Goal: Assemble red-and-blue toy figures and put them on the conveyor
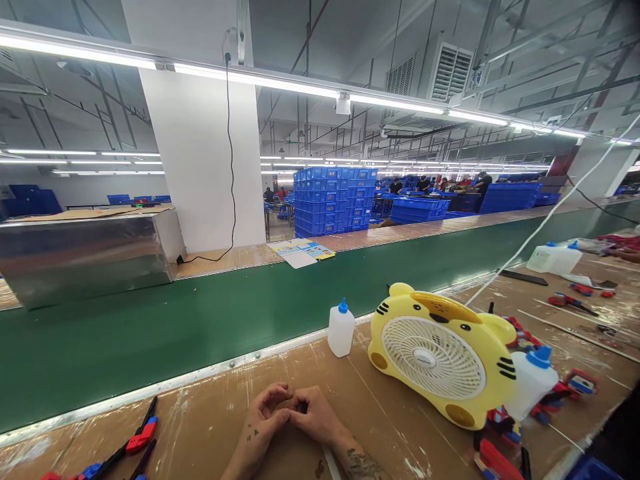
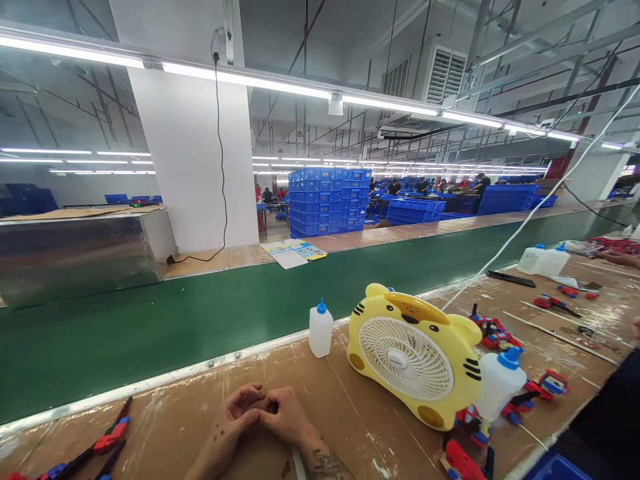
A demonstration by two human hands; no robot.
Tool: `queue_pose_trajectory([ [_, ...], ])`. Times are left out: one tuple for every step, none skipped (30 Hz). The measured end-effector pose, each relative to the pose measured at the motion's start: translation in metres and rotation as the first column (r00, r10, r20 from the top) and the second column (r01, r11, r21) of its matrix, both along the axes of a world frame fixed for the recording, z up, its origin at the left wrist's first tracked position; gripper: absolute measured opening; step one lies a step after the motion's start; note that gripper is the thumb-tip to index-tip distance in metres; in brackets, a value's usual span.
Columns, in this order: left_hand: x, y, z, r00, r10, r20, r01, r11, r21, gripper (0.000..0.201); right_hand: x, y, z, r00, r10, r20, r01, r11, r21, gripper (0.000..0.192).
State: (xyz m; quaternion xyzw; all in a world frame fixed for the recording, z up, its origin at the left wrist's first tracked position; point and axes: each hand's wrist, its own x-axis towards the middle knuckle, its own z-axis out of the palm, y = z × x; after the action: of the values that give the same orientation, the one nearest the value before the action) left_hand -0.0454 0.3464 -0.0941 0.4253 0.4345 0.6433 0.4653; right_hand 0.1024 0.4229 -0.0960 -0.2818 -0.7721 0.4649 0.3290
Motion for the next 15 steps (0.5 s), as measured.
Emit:
queue_pose_trajectory([
  [-0.0008, 0.0012, -0.0019, 1.0, 0.002, -0.005, -0.002, 1.0, 0.0, 0.041, -0.0001, 0.0005, -0.0014, 1.0, 0.006, 0.007, -0.006, 1.0, 0.007, 0.032],
  [-0.0014, 0.0023, -0.0039, 1.0, 0.0, -0.006, 0.0, 1.0, -0.002, 0.042, -0.0002, 0.001, -0.0028, 1.0, 0.009, 0.016, -0.01, 1.0, 0.013, 0.031],
  [-0.0019, 0.0032, -0.0056, 1.0, -0.003, -0.012, 0.003, 1.0, -0.004, 0.041, -0.0002, 0.0015, -0.0042, 1.0, 0.012, 0.024, -0.013, 1.0, 0.017, 0.031],
  [-0.0023, 0.0039, -0.007, 1.0, -0.008, -0.03, 0.008, 1.0, -0.007, 0.039, -0.0002, 0.0018, -0.0053, 1.0, 0.01, 0.027, -0.011, 1.0, 0.018, 0.031],
  [-0.0026, 0.0043, -0.0078, 0.998, -0.013, -0.058, 0.013, 1.0, -0.01, 0.036, -0.0001, 0.0019, -0.006, 1.0, 0.004, 0.027, -0.005, 1.0, 0.019, 0.03],
  [-0.0028, 0.0043, -0.008, 0.996, -0.021, -0.092, 0.02, 1.0, -0.013, 0.034, 0.0, 0.0018, -0.0063, 1.0, -0.003, 0.03, 0.002, 1.0, 0.019, 0.029],
  [-0.0029, 0.0042, -0.0076, 0.991, -0.03, -0.131, 0.028, 0.999, -0.016, 0.033, 0.0001, 0.0014, -0.0062, 0.999, -0.008, 0.036, 0.007, 1.0, 0.018, 0.027],
  [-0.003, 0.0039, -0.0069, 0.984, -0.037, -0.174, 0.034, 0.999, -0.017, 0.032, 0.0003, 0.001, -0.0058, 0.999, -0.007, 0.045, 0.006, 1.0, 0.016, 0.026],
  [-0.003, 0.0036, -0.0061, 0.975, -0.042, -0.218, 0.038, 0.999, -0.021, 0.033, 0.0004, 0.0006, -0.0053, 0.999, -0.007, 0.053, 0.006, 1.0, 0.017, 0.025],
  [-0.003, 0.0034, -0.0055, 0.965, -0.047, -0.257, 0.042, 0.999, -0.027, 0.034, 0.0005, 0.0004, -0.0048, 0.998, -0.012, 0.058, 0.011, 1.0, 0.019, 0.025],
  [-0.003, 0.0034, -0.0055, 0.956, -0.051, -0.29, 0.042, 0.998, -0.036, 0.036, 0.0005, 0.0004, -0.0043, 0.998, -0.017, 0.059, 0.016, 1.0, 0.022, 0.027],
  [-0.0028, 0.0037, -0.0062, 0.948, -0.051, -0.315, 0.039, 0.998, -0.045, 0.039, 0.0005, 0.0007, -0.0039, 0.998, -0.026, 0.054, 0.024, 0.999, 0.025, 0.029],
  [-0.0027, 0.004, -0.0075, 0.943, -0.044, -0.33, 0.028, 0.998, -0.053, 0.043, 0.0005, 0.0014, -0.0036, 0.998, -0.033, 0.049, 0.032, 0.999, 0.028, 0.031],
  [-0.0025, 0.0045, -0.0094, 0.94, -0.034, -0.34, 0.015, 0.998, -0.058, 0.046, 0.0005, 0.0022, -0.0032, 0.998, -0.04, 0.045, 0.039, 0.999, 0.03, 0.034],
  [-0.0023, 0.005, -0.0115, 0.938, -0.017, -0.347, -0.004, 0.998, -0.059, 0.051, 0.0005, 0.0032, -0.0028, 0.998, -0.044, 0.043, 0.043, 0.999, 0.03, 0.036],
])
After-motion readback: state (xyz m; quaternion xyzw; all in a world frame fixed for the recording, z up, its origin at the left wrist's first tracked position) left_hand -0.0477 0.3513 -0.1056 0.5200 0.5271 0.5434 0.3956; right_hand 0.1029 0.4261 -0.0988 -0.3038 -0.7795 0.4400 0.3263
